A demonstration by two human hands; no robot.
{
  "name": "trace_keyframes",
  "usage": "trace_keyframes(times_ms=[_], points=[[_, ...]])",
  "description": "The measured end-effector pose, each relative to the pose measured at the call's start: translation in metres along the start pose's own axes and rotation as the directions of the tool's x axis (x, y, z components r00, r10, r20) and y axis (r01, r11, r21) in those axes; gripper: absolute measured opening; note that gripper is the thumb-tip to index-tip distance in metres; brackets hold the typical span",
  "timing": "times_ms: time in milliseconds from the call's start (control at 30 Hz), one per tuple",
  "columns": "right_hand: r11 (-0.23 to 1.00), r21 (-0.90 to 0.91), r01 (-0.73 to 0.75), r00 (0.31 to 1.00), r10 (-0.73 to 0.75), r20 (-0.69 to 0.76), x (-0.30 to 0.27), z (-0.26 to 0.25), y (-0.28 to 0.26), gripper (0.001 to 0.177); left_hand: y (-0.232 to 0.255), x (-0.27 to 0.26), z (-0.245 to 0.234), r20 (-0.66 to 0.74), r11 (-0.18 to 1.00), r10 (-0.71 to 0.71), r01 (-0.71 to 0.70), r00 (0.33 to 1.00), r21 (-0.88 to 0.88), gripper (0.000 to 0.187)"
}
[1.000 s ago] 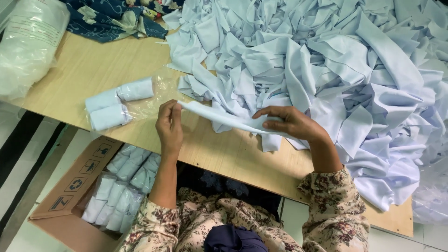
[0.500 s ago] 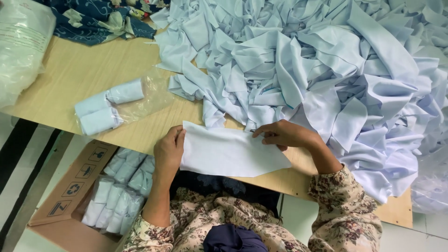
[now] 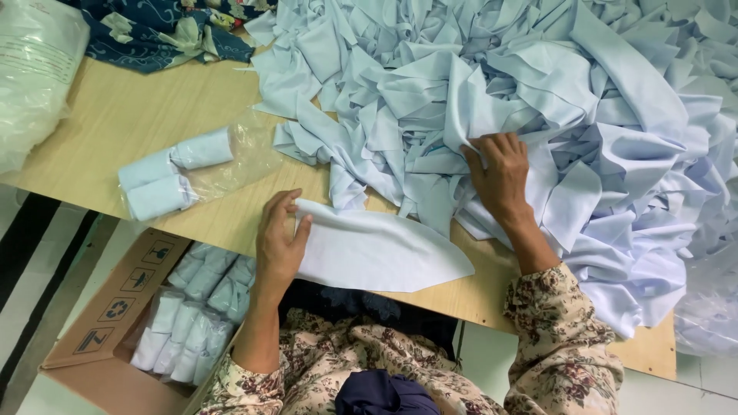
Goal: Folding white fabric pieces and placing them into individual plastic bags, then packing the bags into a cardboard box.
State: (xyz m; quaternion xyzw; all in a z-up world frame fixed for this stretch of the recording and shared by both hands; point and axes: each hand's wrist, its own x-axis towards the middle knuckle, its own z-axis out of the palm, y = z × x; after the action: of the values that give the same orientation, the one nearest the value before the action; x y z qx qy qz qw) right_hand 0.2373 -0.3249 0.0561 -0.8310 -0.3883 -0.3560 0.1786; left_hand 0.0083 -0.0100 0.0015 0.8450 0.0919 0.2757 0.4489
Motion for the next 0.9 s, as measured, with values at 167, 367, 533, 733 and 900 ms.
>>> trace_keyframes(times_ms=[167, 367, 533, 733, 900], points=[[0.971, 0.205, 0.121, 0.990, -0.133, 0.046, -0.021, 0.022, -0.054, 0.015, 0.018, -0.006, 0.037, 0.111, 0.989, 0.123, -0.113, 0.986, -0.093, 0.056], [0.779, 0.624, 0.061, 0.947, -0.244, 0.211, -0.026, -0.009, -0.129, 0.023, 0.043, -0.013, 0.063, 0.153, 0.969, 0.248, -0.243, 0.957, -0.052, 0.084], [0.561, 0.791, -0.243, 0.896, -0.183, 0.405, -0.023, -0.027, -0.136, 0.029, 0.025, -0.020, 0.074, 0.153, 0.967, 0.253, -0.246, 0.955, -0.060, 0.068], [0.223, 0.718, -0.660, 0.739, 0.019, 0.673, -0.035, -0.003, -0.086, 0.042, 0.035, -0.015, 0.064, 0.054, 0.980, 0.194, -0.191, 0.980, -0.058, 0.042], [-0.179, 0.906, -0.384, 0.793, 0.439, 0.423, 0.018, -0.028, -0.035, 0.043, 0.041, -0.011, 0.063, 0.060, 0.974, 0.160, -0.148, 0.985, -0.172, 0.047]])
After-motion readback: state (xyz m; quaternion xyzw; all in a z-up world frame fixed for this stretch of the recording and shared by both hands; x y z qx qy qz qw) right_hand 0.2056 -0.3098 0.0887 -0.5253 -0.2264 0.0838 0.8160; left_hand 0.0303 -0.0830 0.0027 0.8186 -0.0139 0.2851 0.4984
